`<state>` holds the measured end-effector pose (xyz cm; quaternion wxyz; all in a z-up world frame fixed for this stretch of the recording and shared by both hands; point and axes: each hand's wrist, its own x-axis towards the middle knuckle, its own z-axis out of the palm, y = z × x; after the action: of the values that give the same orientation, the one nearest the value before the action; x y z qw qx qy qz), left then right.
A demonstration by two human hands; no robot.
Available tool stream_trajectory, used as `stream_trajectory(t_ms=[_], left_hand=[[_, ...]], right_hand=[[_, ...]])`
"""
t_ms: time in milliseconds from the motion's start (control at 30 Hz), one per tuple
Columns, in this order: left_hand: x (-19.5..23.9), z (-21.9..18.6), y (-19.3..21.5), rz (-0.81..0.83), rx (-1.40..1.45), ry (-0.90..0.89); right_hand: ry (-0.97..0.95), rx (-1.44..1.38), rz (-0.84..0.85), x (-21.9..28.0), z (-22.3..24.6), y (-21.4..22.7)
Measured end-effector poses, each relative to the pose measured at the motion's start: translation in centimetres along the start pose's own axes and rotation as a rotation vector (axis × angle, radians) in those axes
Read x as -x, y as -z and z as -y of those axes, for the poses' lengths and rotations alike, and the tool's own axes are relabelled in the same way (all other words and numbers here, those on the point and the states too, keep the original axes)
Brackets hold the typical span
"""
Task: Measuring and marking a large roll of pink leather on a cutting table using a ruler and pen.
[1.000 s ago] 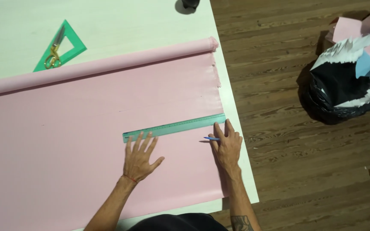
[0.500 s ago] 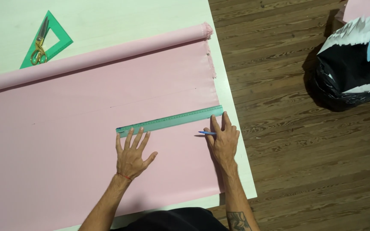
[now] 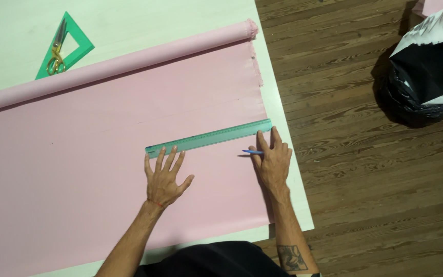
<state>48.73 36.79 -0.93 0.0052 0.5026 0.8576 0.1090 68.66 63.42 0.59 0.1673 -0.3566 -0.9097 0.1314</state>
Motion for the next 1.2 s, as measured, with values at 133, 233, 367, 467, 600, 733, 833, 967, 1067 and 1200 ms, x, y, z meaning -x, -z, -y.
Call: stream_trajectory(t_ms=[133,233,367,467,600,733,833,967,1067,1200], left_hand=[[0.0,0.3,-0.1,0.034,-0.05,0.009],[0.0,0.3,0.2,0.062,-0.068,0.023],[0.3,0.2,0.5,0.014,-0.036,0.009],[0.2,0.4,0.8,-0.045,-0.033,-0.004],[0.3,0.6,0.8,-0.058,-0.032,-0.02],[0.4,0.8,0.8,-0.043,-0.044,-0.019],[0.4,0.8,0.8,-0.001,-0.023,-0.004],[0.6,1.0,0.5,0.052,0.004,0.014],[0.5,1.4,0.1,0.052,0.012,0.0],[0.4,1.4,-0.4,0.077,0.002,-0.032]], right_hand=[[0.004,0.0,-0.028,0.2,0.6,0.2],[0.033,0.021,-0.039,0.2,0.3,0.2],[0.055,0.025,-0.019,1.1,-1.8,-2.4],[0.109,0.042,-0.023,0.7,-2.0,-2.0],[-0.033,-0.256,0.02,0.2,-0.3,-0.2],[-0.065,-0.545,-0.079,1.9,-2.2,-2.1],[-0.126,-0.542,-0.046,2.2,-2.2,-3.5],[-0.224,-0.827,0.137,0.5,4.6,-0.5],[-0.319,-0.768,0.273,-0.9,9.3,1.1],[-0.355,-0.935,0.318,0.1,13.1,0.7]])
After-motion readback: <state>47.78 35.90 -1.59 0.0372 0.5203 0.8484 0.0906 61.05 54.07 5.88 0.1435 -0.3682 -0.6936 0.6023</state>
